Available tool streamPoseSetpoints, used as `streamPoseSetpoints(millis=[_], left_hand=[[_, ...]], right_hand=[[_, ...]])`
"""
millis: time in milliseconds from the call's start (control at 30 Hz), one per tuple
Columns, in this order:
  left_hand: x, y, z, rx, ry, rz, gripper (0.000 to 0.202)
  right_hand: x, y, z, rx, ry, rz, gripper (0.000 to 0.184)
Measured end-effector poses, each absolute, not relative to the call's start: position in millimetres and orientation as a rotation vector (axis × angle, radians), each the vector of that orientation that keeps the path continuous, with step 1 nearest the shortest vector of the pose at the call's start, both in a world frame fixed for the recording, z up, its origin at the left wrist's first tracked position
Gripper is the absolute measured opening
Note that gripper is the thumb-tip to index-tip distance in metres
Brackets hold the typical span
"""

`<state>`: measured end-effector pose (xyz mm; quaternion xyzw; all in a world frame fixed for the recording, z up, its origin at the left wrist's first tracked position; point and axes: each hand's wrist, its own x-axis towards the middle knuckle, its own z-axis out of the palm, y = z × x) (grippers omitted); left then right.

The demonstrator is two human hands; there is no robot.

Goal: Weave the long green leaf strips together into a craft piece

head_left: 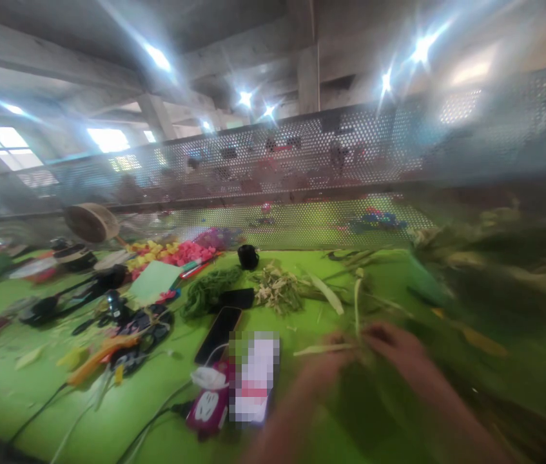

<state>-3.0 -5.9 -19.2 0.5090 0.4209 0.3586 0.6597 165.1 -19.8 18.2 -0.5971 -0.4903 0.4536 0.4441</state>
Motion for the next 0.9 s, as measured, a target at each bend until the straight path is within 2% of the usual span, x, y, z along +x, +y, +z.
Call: streamPoseSetpoints(millis=[133, 333, 600, 900], left_hand=[[-1, -7, -11, 1.185, 0.878, 0.858, 0.033], [2, -7, -12, 1.172, 0.942, 0.819, 0.046], [5, -3, -12, 1.227, 0.783, 0.916, 0.038], [2, -7, -5, 1.104, 0.875, 0.95, 0.038]], right_hand=[[165, -18, 14, -1.39, -1.191, 1.242, 0.036], [161, -19, 6, -1.379, -1.144, 1.214, 0.032], [148, -28, 36, -1.522, -1.138, 0.987, 0.021], [157, -26, 21, -1.543, -1.314, 0.822, 0.03]])
